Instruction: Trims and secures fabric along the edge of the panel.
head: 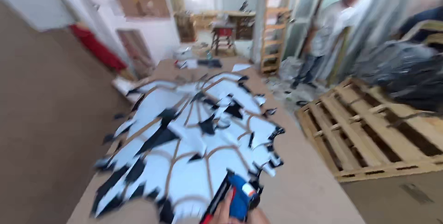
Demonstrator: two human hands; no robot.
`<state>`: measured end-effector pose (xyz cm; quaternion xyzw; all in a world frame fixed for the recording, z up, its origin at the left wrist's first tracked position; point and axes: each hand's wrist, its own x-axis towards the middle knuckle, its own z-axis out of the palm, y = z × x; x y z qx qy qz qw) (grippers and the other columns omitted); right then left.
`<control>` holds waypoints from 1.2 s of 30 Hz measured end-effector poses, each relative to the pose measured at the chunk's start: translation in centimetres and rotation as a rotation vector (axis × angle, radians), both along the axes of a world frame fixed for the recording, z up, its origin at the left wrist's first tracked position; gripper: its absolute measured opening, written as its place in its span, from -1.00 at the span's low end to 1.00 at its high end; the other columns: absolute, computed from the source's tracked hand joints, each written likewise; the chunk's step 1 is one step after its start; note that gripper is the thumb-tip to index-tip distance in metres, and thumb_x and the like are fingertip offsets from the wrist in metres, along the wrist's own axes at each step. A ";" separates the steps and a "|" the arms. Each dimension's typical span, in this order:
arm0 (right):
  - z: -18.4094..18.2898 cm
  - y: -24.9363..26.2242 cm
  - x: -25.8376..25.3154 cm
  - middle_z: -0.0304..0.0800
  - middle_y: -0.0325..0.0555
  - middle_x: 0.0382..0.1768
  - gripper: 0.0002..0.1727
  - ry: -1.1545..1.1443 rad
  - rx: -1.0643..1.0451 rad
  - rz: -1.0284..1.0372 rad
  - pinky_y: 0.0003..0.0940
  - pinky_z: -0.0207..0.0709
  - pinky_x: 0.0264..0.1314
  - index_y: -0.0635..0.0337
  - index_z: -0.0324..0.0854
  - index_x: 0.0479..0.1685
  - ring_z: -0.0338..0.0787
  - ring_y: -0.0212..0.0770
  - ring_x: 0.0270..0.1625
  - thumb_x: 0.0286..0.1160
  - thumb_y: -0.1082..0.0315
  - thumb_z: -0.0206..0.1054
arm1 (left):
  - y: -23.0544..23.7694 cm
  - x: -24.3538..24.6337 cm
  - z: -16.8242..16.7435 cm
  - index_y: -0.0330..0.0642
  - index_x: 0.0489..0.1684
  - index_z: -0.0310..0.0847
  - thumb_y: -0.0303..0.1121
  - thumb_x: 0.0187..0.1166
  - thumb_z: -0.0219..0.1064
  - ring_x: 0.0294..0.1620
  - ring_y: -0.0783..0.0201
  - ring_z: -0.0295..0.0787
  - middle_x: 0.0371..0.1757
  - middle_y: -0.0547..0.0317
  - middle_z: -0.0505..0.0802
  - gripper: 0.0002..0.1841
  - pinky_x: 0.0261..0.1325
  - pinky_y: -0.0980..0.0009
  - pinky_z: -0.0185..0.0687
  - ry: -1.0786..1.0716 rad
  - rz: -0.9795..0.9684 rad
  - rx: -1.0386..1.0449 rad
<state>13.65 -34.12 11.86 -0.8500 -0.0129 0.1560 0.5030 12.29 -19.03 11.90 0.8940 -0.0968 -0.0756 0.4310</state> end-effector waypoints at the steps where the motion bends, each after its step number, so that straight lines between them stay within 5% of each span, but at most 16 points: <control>1: 0.0 1.3 -0.1 0.92 0.00 -0.21 -0.46 0.050 -0.010 0.134 0.10 0.75 0.11 0.27 0.78 -0.01 0.91 -0.08 -0.09 0.36 -0.09 0.56 | 2.4 -0.8 0.2 -0.23 0.85 0.14 -0.27 0.30 0.62 0.46 0.00 0.73 0.54 -0.12 0.70 0.00 0.53 -0.03 0.61 0.094 0.053 -0.010; 2: -0.1 2.5 0.0 0.91 -0.11 -0.27 -0.51 0.128 -0.026 0.277 0.01 0.74 0.04 0.19 0.79 -0.07 0.89 -0.18 -0.17 0.36 -0.08 0.57 | 5.2 -1.7 -0.9 -0.12 0.84 0.21 -0.23 0.35 0.59 0.37 0.07 0.80 0.45 -0.02 0.78 -0.07 0.46 -0.02 0.67 0.176 0.111 -0.028; 4: -1.0 4.4 0.7 0.94 -0.26 0.05 -0.36 0.195 -0.140 0.550 -0.10 0.73 0.35 0.02 0.65 0.48 0.90 -0.30 0.09 0.48 -0.12 0.46 | 11.0 -4.6 -4.3 -0.09 0.68 0.46 -0.30 0.35 0.53 0.13 0.16 0.89 0.16 0.08 0.91 -0.25 0.30 0.03 0.78 0.294 0.272 -0.093; 5: -1.9 5.2 1.2 0.92 -0.27 0.12 -0.32 0.162 -0.221 0.610 -0.09 0.69 0.41 -0.02 0.58 0.59 0.88 -0.30 0.15 0.54 -0.15 0.39 | 13.7 -6.3 -5.8 -0.11 0.60 0.54 -0.31 0.36 0.48 0.05 0.15 0.90 0.07 0.07 0.92 -0.33 0.23 0.02 0.80 0.337 0.358 -0.099; 10: -9.5 9.2 5.0 0.88 -0.18 0.17 -0.56 -0.127 -0.585 0.626 0.04 0.68 0.35 -0.09 0.73 0.38 0.85 -0.13 0.22 0.68 -0.04 0.25 | 23.7 -12.3 -9.4 -0.13 0.55 0.54 -0.17 0.44 0.45 -0.22 0.10 0.89 -0.03 -0.05 0.88 -0.38 -0.07 0.02 0.85 0.567 0.690 -0.138; 16: -17.7 15.9 8.3 0.75 -0.06 0.31 -0.46 -0.387 -0.649 0.915 0.03 0.64 0.34 0.01 0.69 0.34 0.73 0.01 0.36 0.50 -0.11 0.40 | 26.7 -9.6 -12.5 -0.11 0.47 0.59 -0.27 0.62 0.38 -0.37 0.15 0.91 -0.26 0.01 0.90 -0.56 -0.16 0.10 0.90 0.579 0.878 -0.231; 19: -18.9 17.4 9.0 0.79 -0.07 0.17 -0.64 -0.491 -0.632 1.023 -0.01 0.68 0.24 0.03 0.73 0.17 0.76 0.01 0.26 0.61 0.02 0.34 | 27.0 -7.9 -12.9 -0.12 0.24 0.66 -0.29 0.62 0.33 -0.48 0.20 0.89 -0.40 0.07 0.89 -0.71 -0.28 0.17 0.90 0.599 0.905 -0.227; 22: -18.4 17.7 10.3 0.83 -0.08 0.06 -0.76 -0.533 -0.553 1.062 -0.04 0.70 0.20 0.07 0.77 0.07 0.81 -0.03 0.18 0.66 0.29 0.22 | 26.7 -7.0 -12.9 -0.09 0.23 0.68 -0.28 0.59 0.33 -0.52 0.21 0.88 -0.44 0.08 0.89 -0.70 -0.33 0.16 0.89 0.622 0.927 -0.171; 25: -17.3 17.6 11.6 0.82 0.04 -0.01 -0.69 -0.392 -0.520 1.041 0.02 0.73 0.17 0.16 0.65 0.12 0.86 0.04 0.12 0.82 0.18 0.08 | 26.5 -6.5 -12.4 -0.09 0.24 0.68 -0.29 0.61 0.32 -0.52 0.20 0.87 -0.43 0.08 0.89 -0.70 -0.31 0.16 0.89 0.658 0.941 -0.158; 27: -17.4 17.6 11.9 0.81 0.05 0.03 -0.64 -0.381 -0.522 1.124 0.04 0.73 0.18 0.17 0.64 0.16 0.84 0.05 0.17 0.77 0.08 0.17 | 26.5 -6.7 -12.8 -0.06 0.20 0.70 -0.25 0.59 0.33 -0.52 0.19 0.87 -0.44 0.09 0.89 -0.71 -0.32 0.12 0.88 0.639 0.950 -0.093; 30: -18.2 18.1 11.2 0.73 0.02 0.24 -0.54 -0.427 -0.589 1.241 0.04 0.67 0.25 0.12 0.66 0.25 0.71 0.08 0.34 0.57 -0.02 0.40 | 25.7 -5.7 -11.9 0.00 0.35 0.68 -0.19 0.55 0.35 -0.28 -0.04 0.87 -0.26 -0.07 0.89 -0.60 -0.12 -0.18 0.77 0.553 0.980 0.151; 33: -18.9 18.2 11.0 0.76 0.00 0.17 -0.76 -0.463 -0.586 1.201 0.01 0.69 0.20 0.14 0.74 0.07 0.74 0.05 0.29 0.66 0.26 0.24 | 25.0 -2.9 -11.9 0.07 0.78 0.32 -0.13 0.60 0.33 0.12 -0.28 0.85 0.12 -0.25 0.87 -0.32 0.19 -0.37 0.66 0.528 0.991 0.360; 36: -18.8 17.5 11.4 0.76 0.02 0.15 -0.74 -0.398 -0.531 1.129 -0.02 0.68 0.26 0.18 0.72 0.06 0.75 0.03 0.27 0.71 0.26 0.17 | 25.0 -1.0 -14.1 -0.03 0.84 0.22 -0.09 0.59 0.40 0.46 -0.25 0.66 0.48 -0.25 0.68 -0.23 0.46 -0.29 0.56 0.502 0.966 0.402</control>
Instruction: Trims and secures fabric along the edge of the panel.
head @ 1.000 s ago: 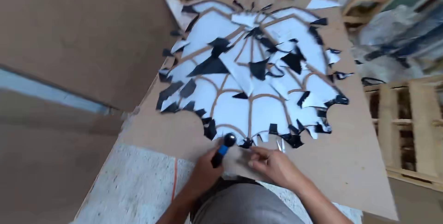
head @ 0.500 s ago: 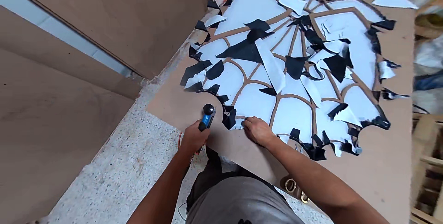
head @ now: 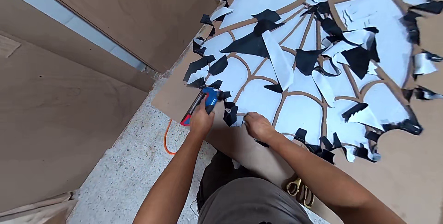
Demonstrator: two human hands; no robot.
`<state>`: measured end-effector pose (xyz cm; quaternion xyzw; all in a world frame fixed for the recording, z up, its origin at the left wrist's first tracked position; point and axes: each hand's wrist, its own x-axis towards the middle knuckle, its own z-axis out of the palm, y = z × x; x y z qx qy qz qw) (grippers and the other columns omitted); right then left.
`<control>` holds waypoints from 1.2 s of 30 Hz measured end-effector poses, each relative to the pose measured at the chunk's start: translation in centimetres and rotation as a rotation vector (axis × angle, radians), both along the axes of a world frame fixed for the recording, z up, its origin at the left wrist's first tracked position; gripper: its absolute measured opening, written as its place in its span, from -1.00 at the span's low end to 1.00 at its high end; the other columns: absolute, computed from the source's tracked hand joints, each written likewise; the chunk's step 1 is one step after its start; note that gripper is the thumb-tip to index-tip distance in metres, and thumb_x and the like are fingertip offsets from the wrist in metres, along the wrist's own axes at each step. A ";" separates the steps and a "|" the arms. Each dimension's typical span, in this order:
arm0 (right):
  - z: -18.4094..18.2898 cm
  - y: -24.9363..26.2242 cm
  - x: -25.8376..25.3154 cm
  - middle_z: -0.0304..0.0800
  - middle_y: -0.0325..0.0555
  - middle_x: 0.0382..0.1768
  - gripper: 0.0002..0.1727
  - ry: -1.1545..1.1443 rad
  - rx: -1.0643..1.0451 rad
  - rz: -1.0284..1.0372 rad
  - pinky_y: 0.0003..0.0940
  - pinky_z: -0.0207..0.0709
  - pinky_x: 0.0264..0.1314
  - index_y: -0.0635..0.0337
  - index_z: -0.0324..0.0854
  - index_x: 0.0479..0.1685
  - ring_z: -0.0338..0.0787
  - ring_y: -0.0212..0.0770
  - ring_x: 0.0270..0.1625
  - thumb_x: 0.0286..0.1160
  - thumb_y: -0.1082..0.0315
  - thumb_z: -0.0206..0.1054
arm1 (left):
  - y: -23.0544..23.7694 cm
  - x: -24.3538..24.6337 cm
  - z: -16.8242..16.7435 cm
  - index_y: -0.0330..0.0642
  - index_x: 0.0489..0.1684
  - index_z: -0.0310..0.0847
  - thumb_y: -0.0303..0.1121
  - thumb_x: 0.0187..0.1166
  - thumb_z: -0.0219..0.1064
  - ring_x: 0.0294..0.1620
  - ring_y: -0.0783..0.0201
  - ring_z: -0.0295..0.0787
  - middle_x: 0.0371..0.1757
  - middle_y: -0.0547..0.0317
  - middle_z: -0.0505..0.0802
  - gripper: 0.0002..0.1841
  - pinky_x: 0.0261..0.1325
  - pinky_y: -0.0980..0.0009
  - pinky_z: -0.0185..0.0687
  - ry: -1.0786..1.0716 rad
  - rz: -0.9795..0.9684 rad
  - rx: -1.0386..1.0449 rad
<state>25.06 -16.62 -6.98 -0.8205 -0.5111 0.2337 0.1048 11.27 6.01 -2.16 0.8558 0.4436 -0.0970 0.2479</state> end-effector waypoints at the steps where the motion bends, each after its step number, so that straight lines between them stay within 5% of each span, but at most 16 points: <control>1: 0.3 -0.2 0.3 0.77 0.03 0.15 -0.71 0.051 0.016 -0.053 -0.03 0.67 0.32 0.19 0.71 0.10 0.77 0.02 0.28 0.76 0.23 0.14 | -0.3 0.3 -0.5 -0.07 0.77 0.34 -0.10 0.55 0.45 0.50 -0.24 0.61 0.50 -0.24 0.65 -0.26 0.48 -0.27 0.55 -0.031 -0.042 0.048; 6: 1.0 -0.5 1.7 0.80 0.03 0.01 -0.71 0.212 -0.005 -0.202 0.06 0.68 0.27 0.14 0.66 0.08 0.82 0.01 0.15 0.82 0.18 0.09 | -5.1 2.2 -1.9 -0.03 0.64 0.53 -0.19 0.56 0.44 0.81 -0.10 0.24 0.75 -0.09 0.45 -0.41 0.78 -0.14 0.22 -0.212 -0.519 0.116; 8: 0.9 -0.4 2.1 0.80 0.02 -0.08 -0.72 0.244 0.004 -0.205 0.07 0.70 0.19 0.15 0.66 0.03 0.84 0.01 0.06 0.81 0.18 0.10 | -6.7 3.4 -3.5 -0.03 0.52 0.65 -0.28 0.57 0.42 0.82 -0.01 0.25 0.71 -0.01 0.54 -0.52 0.84 -0.06 0.17 -0.275 -0.685 0.048; 10: 1.2 -0.5 2.3 0.81 0.01 -0.12 -0.74 0.281 0.005 -0.220 0.08 0.70 0.14 0.15 0.65 0.02 0.85 0.00 0.01 0.80 0.21 0.11 | -7.7 4.1 -4.8 -0.06 0.39 0.74 -0.30 0.62 0.38 0.68 0.01 0.46 0.52 0.01 0.70 -0.62 0.72 -0.02 0.35 -0.308 -0.767 0.021; 16: 1.1 -1.2 2.2 0.80 -0.11 -0.18 -0.76 0.326 0.088 -0.336 -0.03 0.72 0.06 0.08 0.68 -0.08 0.83 -0.14 -0.09 0.77 0.15 0.20 | -7.6 5.1 -7.2 -0.11 -0.12 0.89 -0.36 0.68 0.30 0.28 0.11 0.76 0.05 0.11 0.88 -0.81 0.38 0.12 0.69 -0.512 -0.715 0.017; 21: 0.3 -1.6 1.6 0.74 -0.04 0.15 -0.39 0.101 0.072 -0.222 -0.04 0.72 0.26 0.10 0.65 0.17 0.77 -0.05 0.20 0.28 -0.11 0.62 | -6.3 6.0 -5.9 -0.15 -0.28 0.86 -0.43 0.62 0.30 0.03 0.12 0.82 -0.22 0.13 0.88 -0.82 0.12 0.17 0.77 -0.497 -0.792 0.001; 25: -1.2 -0.8 1.8 0.86 -0.08 0.05 -0.74 -0.054 0.204 -0.174 -0.07 0.74 0.24 0.10 0.81 0.03 0.84 -0.06 0.18 0.61 0.15 0.38 | -6.5 6.6 -4.9 -0.16 -0.25 0.83 -0.41 0.65 0.27 -0.01 0.11 0.82 -0.23 0.12 0.87 -0.82 0.07 0.17 0.76 -0.385 -0.794 0.019; 36: -0.8 -0.2 4.5 0.90 -0.06 -0.11 -0.62 0.067 0.026 -0.249 0.09 0.73 0.11 0.04 0.81 -0.04 0.89 -0.01 0.02 0.80 0.03 0.14 | -7.7 8.8 -3.8 -0.19 -0.20 0.81 -0.37 0.66 0.26 0.08 0.08 0.82 -0.13 0.07 0.88 -0.81 0.13 0.12 0.73 -0.131 -0.769 0.049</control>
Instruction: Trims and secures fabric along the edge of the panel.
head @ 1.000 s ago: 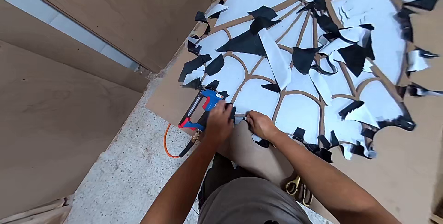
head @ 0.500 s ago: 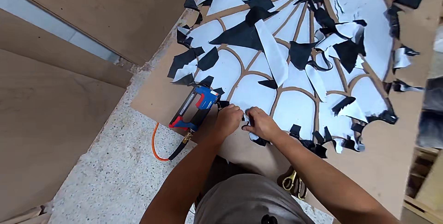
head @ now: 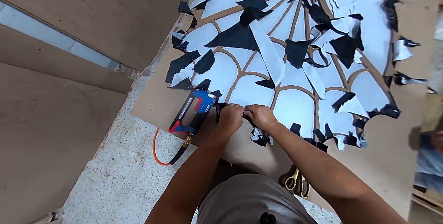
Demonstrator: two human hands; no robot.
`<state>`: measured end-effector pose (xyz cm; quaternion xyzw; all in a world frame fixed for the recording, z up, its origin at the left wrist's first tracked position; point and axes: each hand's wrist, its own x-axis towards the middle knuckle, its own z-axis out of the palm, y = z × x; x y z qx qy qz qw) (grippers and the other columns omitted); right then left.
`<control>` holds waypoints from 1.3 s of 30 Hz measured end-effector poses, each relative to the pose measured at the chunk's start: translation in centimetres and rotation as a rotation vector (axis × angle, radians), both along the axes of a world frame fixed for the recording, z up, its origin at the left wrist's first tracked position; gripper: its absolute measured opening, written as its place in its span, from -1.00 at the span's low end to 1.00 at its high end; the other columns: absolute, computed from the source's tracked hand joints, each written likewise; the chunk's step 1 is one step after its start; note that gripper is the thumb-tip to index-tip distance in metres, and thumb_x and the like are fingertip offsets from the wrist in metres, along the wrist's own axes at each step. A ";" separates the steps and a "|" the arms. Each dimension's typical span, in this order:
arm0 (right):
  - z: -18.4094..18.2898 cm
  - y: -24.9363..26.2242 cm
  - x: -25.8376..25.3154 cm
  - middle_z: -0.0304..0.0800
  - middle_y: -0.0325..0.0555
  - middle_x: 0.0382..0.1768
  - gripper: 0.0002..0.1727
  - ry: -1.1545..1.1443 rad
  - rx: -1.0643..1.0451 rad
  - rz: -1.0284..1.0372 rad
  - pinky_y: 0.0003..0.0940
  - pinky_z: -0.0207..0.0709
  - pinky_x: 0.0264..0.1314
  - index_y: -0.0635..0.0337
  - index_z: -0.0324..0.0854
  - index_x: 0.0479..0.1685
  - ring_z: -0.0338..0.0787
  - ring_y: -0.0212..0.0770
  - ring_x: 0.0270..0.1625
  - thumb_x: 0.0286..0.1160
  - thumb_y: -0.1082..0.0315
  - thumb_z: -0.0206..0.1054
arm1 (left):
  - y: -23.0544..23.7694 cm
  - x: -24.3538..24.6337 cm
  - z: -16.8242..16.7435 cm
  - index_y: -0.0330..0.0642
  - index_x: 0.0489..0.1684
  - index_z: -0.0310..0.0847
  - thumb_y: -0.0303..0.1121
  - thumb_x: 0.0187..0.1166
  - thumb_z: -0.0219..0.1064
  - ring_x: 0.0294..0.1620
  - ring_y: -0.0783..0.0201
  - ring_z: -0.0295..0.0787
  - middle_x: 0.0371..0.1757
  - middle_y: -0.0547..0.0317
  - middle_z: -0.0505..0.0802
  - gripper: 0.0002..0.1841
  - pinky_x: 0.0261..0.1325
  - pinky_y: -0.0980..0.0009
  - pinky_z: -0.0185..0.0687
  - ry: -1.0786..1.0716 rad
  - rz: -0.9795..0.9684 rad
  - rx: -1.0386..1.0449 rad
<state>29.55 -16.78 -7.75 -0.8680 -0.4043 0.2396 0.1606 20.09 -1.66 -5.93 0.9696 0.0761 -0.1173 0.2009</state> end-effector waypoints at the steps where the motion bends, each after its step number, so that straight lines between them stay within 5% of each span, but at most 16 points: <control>1: -0.4 -0.1 -0.2 0.89 -0.05 -0.11 -0.62 -0.019 0.023 0.011 0.08 0.74 0.08 0.05 0.80 -0.04 0.90 -0.01 0.01 0.81 0.04 0.14 | -0.1 -0.1 0.1 -0.19 -0.20 0.81 -0.37 0.67 0.25 0.07 0.07 0.82 -0.14 0.07 0.88 -0.81 0.12 0.12 0.74 0.006 0.000 0.009; 5: -1.5 -1.2 -0.1 0.82 -0.03 -0.13 -0.68 -0.216 0.115 0.162 0.02 0.78 -0.22 0.05 0.77 0.01 0.89 0.00 -0.19 0.81 0.12 0.13 | -0.2 -0.1 0.2 -0.19 -0.17 0.82 -0.37 0.69 0.22 0.09 0.07 0.82 -0.12 0.06 0.88 -0.78 0.12 0.11 0.74 0.002 -0.002 0.018; 9: -2.7 -1.5 0.6 0.84 -0.07 -0.14 -0.77 -0.349 0.159 0.282 0.06 0.65 -0.01 0.00 0.77 -0.03 0.83 0.03 0.00 0.70 0.18 0.20 | 0.0 -0.3 -0.1 -0.17 -0.23 0.83 -0.33 0.69 0.24 0.02 0.08 0.84 -0.18 0.08 0.88 -0.77 0.04 0.10 0.77 -0.028 -0.009 0.013; 14: -3.1 -1.4 0.7 0.78 -0.07 -0.28 -0.67 -0.312 0.209 0.225 0.05 0.61 -0.08 0.03 0.76 -0.14 0.80 0.03 -0.13 0.77 0.09 0.13 | 4.2 -2.4 3.2 -0.05 0.29 0.76 -0.10 0.71 0.29 0.38 0.05 0.75 0.25 0.05 0.85 -0.65 0.46 -0.04 0.66 -0.051 0.274 0.011; 17: -3.0 -1.6 0.6 0.77 -0.06 -0.30 -0.67 -0.282 0.214 0.204 0.05 0.60 -0.09 0.04 0.76 -0.15 0.79 0.04 -0.14 0.78 0.08 0.14 | 7.3 -5.9 4.4 -0.24 0.61 0.47 0.17 0.43 0.51 0.50 -0.29 0.58 0.49 -0.34 0.63 -0.16 0.47 -0.29 0.54 -0.019 0.557 0.137; 19: -2.9 -1.4 0.6 0.76 -0.06 -0.33 -0.64 -0.287 0.227 0.195 0.05 0.60 -0.12 0.05 0.74 -0.18 0.79 0.03 -0.16 0.78 0.05 0.13 | 8.1 -7.3 3.2 -0.21 0.78 0.21 0.30 0.23 0.60 0.37 -0.34 0.68 0.43 -0.39 0.65 0.13 0.34 -0.33 0.62 0.112 0.637 0.184; 22: -2.9 -1.2 0.8 0.78 -0.07 -0.31 -0.60 -0.263 0.214 0.176 0.04 0.60 -0.09 0.05 0.74 -0.17 0.81 0.01 -0.13 0.81 0.01 0.08 | 8.4 -6.8 1.8 -0.02 0.91 -0.04 0.04 0.34 0.63 0.18 -0.34 0.81 0.23 -0.31 0.82 0.11 0.22 -0.40 0.66 0.263 0.654 0.126; 25: -2.7 -1.1 0.8 0.79 -0.05 -0.24 -0.58 -0.200 0.208 0.174 0.06 0.57 -0.02 0.05 0.75 -0.09 0.80 0.03 -0.06 0.83 0.01 0.03 | 7.8 -6.6 3.9 0.02 0.82 0.18 -0.25 0.38 0.53 0.18 -0.32 0.81 0.22 -0.29 0.82 -0.12 0.21 -0.44 0.64 0.238 0.761 0.017; 28: -2.8 -1.3 1.0 0.78 -0.06 -0.26 -0.58 -0.183 0.212 0.169 0.07 0.56 -0.02 0.06 0.74 -0.12 0.79 0.03 -0.08 0.83 0.01 0.04 | 5.3 -8.4 7.6 -0.14 0.19 0.70 -0.17 0.58 0.39 -0.43 -0.02 0.85 -0.37 -0.08 0.86 -0.66 -0.28 -0.10 0.81 0.194 0.867 -0.293; 31: -2.8 -1.3 0.9 0.77 -0.05 -0.27 -0.58 -0.180 0.225 0.160 0.07 0.55 -0.04 0.07 0.73 -0.14 0.79 0.04 -0.09 0.82 0.02 0.05 | -0.4 -9.5 8.3 -0.36 -0.03 0.68 -0.19 0.68 0.37 -0.64 0.09 0.75 -0.61 -0.04 0.77 -0.68 -0.42 0.11 0.82 0.151 0.888 -0.751; 34: -2.9 -1.3 0.9 0.77 -0.07 -0.27 -0.61 -0.194 0.228 0.160 0.05 0.55 -0.05 0.07 0.73 -0.12 0.78 0.02 -0.10 0.82 0.06 0.05 | -4.8 -8.2 6.5 -0.24 -0.04 0.74 -0.18 0.63 0.43 -0.66 0.16 0.75 -0.57 0.03 0.79 -0.72 -0.49 0.19 0.80 0.153 0.924 -0.664; 39: -3.1 -1.4 0.9 0.76 -0.09 -0.29 -0.61 -0.204 0.248 0.170 -0.01 0.53 -0.07 0.05 0.71 -0.13 0.77 -0.02 -0.12 0.83 0.06 0.02 | -5.5 -7.1 5.9 -0.22 -0.09 0.73 -0.16 0.64 0.43 -0.71 0.16 0.71 -0.62 0.02 0.77 -0.73 -0.55 0.20 0.76 0.165 1.015 -0.575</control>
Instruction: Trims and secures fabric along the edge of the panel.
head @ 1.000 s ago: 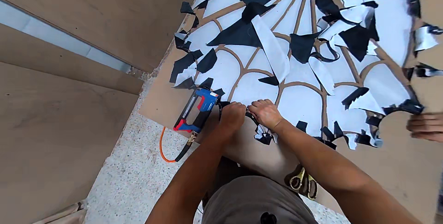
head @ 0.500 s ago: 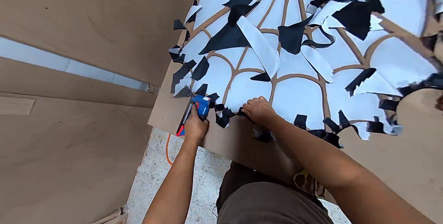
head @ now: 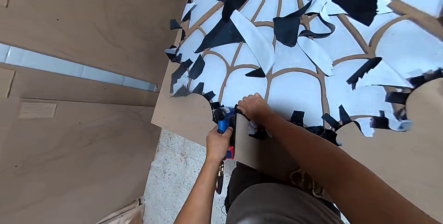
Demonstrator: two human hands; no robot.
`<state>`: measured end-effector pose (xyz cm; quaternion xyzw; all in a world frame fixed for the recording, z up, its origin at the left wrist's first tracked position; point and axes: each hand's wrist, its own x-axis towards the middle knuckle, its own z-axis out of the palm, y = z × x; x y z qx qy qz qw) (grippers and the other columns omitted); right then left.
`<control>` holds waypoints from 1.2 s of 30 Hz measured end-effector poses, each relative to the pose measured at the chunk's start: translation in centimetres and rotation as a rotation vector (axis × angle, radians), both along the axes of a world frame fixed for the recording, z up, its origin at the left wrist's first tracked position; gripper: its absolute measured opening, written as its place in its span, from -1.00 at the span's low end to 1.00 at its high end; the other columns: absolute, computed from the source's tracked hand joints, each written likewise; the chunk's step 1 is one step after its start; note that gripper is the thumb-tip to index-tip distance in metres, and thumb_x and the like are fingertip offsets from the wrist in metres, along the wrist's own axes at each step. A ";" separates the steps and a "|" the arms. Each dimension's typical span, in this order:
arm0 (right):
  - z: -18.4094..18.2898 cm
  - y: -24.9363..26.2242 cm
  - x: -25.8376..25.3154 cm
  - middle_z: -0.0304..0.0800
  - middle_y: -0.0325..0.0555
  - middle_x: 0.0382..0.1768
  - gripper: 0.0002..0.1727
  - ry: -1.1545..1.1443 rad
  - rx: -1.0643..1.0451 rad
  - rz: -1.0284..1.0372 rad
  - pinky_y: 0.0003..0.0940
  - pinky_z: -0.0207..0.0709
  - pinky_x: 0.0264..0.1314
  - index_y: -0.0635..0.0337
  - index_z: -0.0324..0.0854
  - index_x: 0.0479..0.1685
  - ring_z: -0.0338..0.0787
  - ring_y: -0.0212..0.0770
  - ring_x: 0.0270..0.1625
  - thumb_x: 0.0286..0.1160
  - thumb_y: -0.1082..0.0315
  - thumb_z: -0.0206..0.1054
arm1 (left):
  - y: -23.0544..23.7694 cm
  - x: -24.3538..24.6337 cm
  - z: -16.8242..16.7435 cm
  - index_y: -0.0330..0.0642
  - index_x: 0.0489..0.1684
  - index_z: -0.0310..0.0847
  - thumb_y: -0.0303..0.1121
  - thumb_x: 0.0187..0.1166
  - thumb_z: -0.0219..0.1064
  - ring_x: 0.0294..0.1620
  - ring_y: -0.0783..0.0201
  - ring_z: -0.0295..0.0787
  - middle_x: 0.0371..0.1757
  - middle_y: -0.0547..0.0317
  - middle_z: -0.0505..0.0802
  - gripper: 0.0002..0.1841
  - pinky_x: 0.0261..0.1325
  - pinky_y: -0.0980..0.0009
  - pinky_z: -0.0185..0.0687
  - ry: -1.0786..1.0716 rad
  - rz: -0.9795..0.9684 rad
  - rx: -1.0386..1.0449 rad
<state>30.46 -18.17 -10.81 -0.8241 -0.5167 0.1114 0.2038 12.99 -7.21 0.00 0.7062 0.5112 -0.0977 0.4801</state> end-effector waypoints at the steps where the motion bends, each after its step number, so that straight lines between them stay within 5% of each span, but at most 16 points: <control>1: 0.1 0.1 0.0 0.76 -0.09 -0.28 -0.60 0.008 -0.006 0.002 -0.01 0.53 -0.06 0.05 0.71 -0.12 0.78 -0.01 -0.11 0.84 0.05 0.01 | 0.0 0.0 0.1 -0.22 -0.10 0.73 -0.16 0.64 0.43 -0.71 0.15 0.72 -0.63 0.03 0.76 -0.73 -0.55 0.19 0.76 0.007 -0.002 0.005; 15: 0.1 0.1 0.8 0.77 -0.10 -0.29 -0.59 0.067 0.015 0.001 0.00 0.53 -0.03 0.08 0.69 -0.18 0.78 -0.03 -0.11 0.83 0.05 0.02 | -0.7 0.5 0.7 -0.15 -0.19 0.75 -0.15 0.60 0.41 -0.64 0.20 0.76 -0.59 0.11 0.78 -0.77 -0.46 0.18 0.79 0.123 -0.161 0.061; 18: 1.4 -1.1 1.7 0.80 -0.10 -0.24 -0.44 0.202 -0.063 0.059 0.05 0.54 0.09 0.08 0.72 -0.19 0.79 -0.03 -0.03 0.80 -0.18 0.02 | 0.4 -0.6 0.4 -0.19 -0.16 0.75 -0.16 0.60 0.41 -0.63 0.17 0.77 -0.59 0.08 0.79 -0.75 -0.47 0.15 0.81 0.053 -0.097 0.038; 21: 2.8 -2.8 1.9 0.80 -0.13 -0.27 -0.38 0.209 -0.280 0.199 0.08 0.47 0.16 0.06 0.74 -0.23 0.76 -0.06 -0.06 0.56 -0.37 0.22 | 1.6 -1.6 -0.1 -0.26 -0.15 0.72 -0.19 0.63 0.40 -0.69 0.17 0.72 -0.62 0.05 0.77 -0.73 -0.54 0.20 0.75 0.025 -0.058 -0.021; 25: 3.0 -3.5 1.9 0.80 -0.17 -0.26 -0.61 0.269 -0.278 0.247 0.05 0.36 0.22 0.03 0.76 -0.24 0.73 -0.10 -0.04 0.73 -0.03 0.19 | 1.9 -1.7 -0.2 -0.25 -0.15 0.73 -0.21 0.62 0.42 -0.72 0.19 0.70 -0.63 0.07 0.75 -0.75 -0.57 0.24 0.73 0.044 -0.073 -0.037; 29: 0.5 -5.1 0.4 0.68 -0.18 -0.34 -0.63 0.254 0.051 0.105 -0.03 0.39 0.33 0.07 0.68 -0.45 0.68 -0.13 -0.04 0.72 0.10 0.19 | 2.1 -1.9 -0.3 -0.25 -0.17 0.73 -0.21 0.62 0.41 -0.72 0.18 0.70 -0.63 0.07 0.75 -0.76 -0.57 0.22 0.75 0.047 -0.088 -0.036; 32: -0.3 -5.2 0.3 0.82 0.10 0.09 -0.78 0.255 0.239 -0.118 0.06 0.52 0.54 0.34 0.76 -0.18 0.74 0.08 0.33 0.59 0.43 0.20 | 2.5 -2.3 -0.4 -0.24 -0.18 0.74 -0.19 0.62 0.42 -0.70 0.18 0.71 -0.63 0.08 0.76 -0.75 -0.56 0.22 0.74 0.055 -0.104 -0.027; 34: -0.9 -5.4 1.2 0.81 0.06 0.12 -0.83 0.201 0.335 -0.169 -0.04 0.62 0.39 0.36 0.74 -0.25 0.75 0.06 0.27 0.44 0.58 0.21 | 2.5 -2.4 -0.3 -0.24 -0.15 0.74 -0.17 0.62 0.41 -0.68 0.18 0.73 -0.61 0.08 0.77 -0.73 -0.53 0.20 0.77 0.067 -0.119 -0.020; 36: -1.0 -5.3 1.7 0.81 0.04 0.08 -0.83 0.174 0.345 -0.105 -0.09 0.64 0.33 0.31 0.73 -0.27 0.76 0.03 0.22 0.57 0.45 0.23 | 2.7 -2.4 -0.2 -0.24 -0.15 0.74 -0.17 0.61 0.42 -0.68 0.18 0.73 -0.62 0.08 0.77 -0.73 -0.54 0.20 0.76 0.068 -0.127 -0.009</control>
